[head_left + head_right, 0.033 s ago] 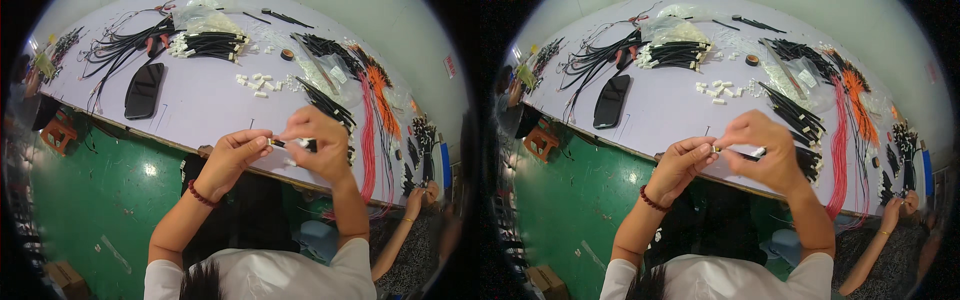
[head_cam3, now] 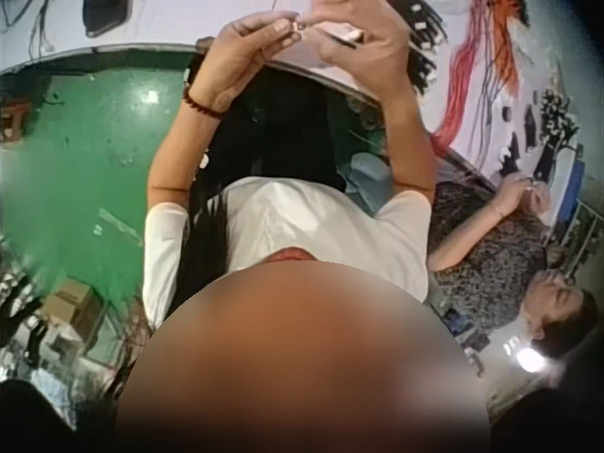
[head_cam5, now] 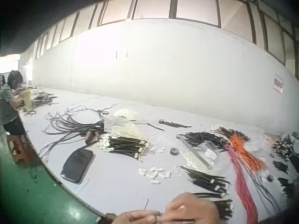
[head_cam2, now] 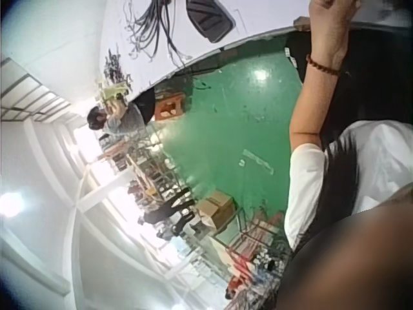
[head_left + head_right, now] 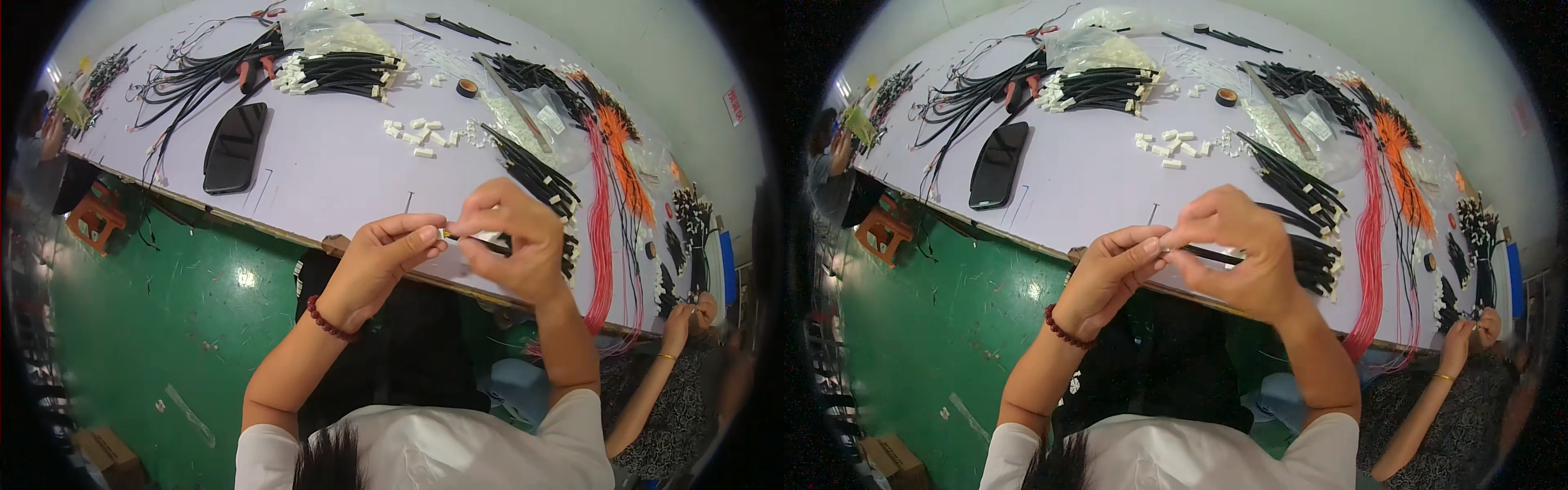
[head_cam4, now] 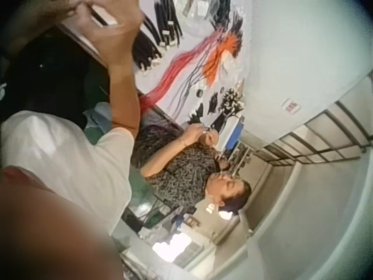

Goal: Assembling electrical wire harnesses by manually inserting colored wires into plastic connector housings.

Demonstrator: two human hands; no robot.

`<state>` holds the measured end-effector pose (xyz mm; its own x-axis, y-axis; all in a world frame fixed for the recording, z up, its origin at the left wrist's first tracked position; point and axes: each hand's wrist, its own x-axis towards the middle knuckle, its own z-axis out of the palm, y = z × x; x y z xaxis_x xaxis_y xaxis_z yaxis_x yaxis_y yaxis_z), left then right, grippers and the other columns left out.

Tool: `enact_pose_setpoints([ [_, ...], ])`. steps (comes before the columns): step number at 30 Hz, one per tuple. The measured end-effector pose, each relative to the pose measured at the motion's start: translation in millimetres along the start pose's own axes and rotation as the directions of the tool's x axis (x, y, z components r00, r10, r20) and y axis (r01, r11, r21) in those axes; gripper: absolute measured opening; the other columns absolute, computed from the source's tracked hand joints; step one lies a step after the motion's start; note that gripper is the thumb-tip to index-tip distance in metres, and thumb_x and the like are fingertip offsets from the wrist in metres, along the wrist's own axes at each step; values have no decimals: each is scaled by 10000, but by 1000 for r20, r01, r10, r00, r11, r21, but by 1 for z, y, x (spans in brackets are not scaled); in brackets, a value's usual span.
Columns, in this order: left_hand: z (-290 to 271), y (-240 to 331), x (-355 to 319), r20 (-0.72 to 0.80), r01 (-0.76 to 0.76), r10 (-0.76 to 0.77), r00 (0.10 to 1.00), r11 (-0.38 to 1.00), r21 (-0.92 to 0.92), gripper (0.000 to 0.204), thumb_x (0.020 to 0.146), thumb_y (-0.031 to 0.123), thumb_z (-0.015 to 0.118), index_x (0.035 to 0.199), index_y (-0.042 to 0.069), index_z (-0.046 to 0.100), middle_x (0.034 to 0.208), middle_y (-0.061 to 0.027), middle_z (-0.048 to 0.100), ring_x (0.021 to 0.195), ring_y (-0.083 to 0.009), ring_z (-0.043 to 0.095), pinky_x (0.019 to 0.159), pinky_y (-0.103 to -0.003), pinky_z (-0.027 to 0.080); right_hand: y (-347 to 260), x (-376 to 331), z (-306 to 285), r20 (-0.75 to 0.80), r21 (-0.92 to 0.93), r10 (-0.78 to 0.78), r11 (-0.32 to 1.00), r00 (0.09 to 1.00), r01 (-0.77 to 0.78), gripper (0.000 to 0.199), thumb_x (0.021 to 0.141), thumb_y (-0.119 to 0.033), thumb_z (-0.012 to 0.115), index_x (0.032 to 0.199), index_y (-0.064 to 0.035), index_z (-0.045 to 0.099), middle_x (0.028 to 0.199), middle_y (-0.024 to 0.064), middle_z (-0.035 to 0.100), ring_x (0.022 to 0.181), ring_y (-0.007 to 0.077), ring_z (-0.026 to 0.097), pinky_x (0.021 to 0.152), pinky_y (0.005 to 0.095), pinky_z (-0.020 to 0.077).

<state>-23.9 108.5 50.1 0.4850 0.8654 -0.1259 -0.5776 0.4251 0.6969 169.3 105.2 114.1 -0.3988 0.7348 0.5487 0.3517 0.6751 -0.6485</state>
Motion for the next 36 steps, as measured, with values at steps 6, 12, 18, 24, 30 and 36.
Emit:
enact_pose_setpoints([
  [6, 16, -2, -37, 36, 27, -25, 999, 999, -35, 252, 927, 114, 613, 1140, -21, 626, 1071, -88, 661, 956, -127, 633, 881, -250, 515, -17, -24, 17, -111, -89, -236, 970, 965, 227, 256, 649, 86, 747, 876, -15, 684, 881, 96, 635, 784, 220, 610, 686, 301, 490],
  [12, 26, -3, -62, -14, 6, -6, 1000, 999, 50, 280, 918, 147, 633, 1141, -22, 624, 1027, -89, 675, 905, -130, 653, 822, -239, 547, -32, -47, 17, -125, -138, -254, 962, 959, 237, 259, 664, 2, 802, 886, -12, 669, 870, 109, 676, 789, 242, 628, 700, 330, 503],
  [18, 33, -10, -73, -32, -35, 36, 999, 998, 45, 276, 904, 157, 655, 1113, -23, 637, 990, -97, 683, 892, -145, 663, 808, -246, 552, -46, -61, 20, -188, -84, -192, 980, 963, 179, 311, 693, 7, 797, 962, -10, 640, 879, 97, 698, 801, 248, 648, 711, 328, 521],
  [24, 38, -15, -80, -15, -70, 70, 997, 997, 42, 241, 899, 146, 661, 1073, -20, 649, 966, -95, 686, 865, -152, 671, 804, -255, 553, -53, -72, 20, -215, -155, -223, 969, 951, 192, 352, 696, 35, 789, 998, -5, 611, 892, 103, 696, 807, 249, 659, 718, 332, 533],
  [30, 35, -26, -78, -23, -83, 84, 996, 996, 44, 234, 884, 140, 680, 1058, -16, 660, 954, -91, 694, 851, -143, 670, 802, -261, 548, -46, -79, 25, -208, -104, -183, 981, 961, 165, 351, 705, 47, 781, 1000, 14, 595, 896, 132, 683, 821, 247, 666, 720, 328, 541],
  [36, 24, -42, -79, -40, -106, 116, 992, 977, 187, 203, 870, 116, 691, 1022, -17, 674, 938, -92, 700, 837, -127, 663, 789, -252, 537, -42, -93, 32, -133, -179, -135, 978, 982, 110, 351, 718, 31, 771, 1024, 9, 599, 899, 151, 672, 808, 256, 672, 726, 322, 540],
])
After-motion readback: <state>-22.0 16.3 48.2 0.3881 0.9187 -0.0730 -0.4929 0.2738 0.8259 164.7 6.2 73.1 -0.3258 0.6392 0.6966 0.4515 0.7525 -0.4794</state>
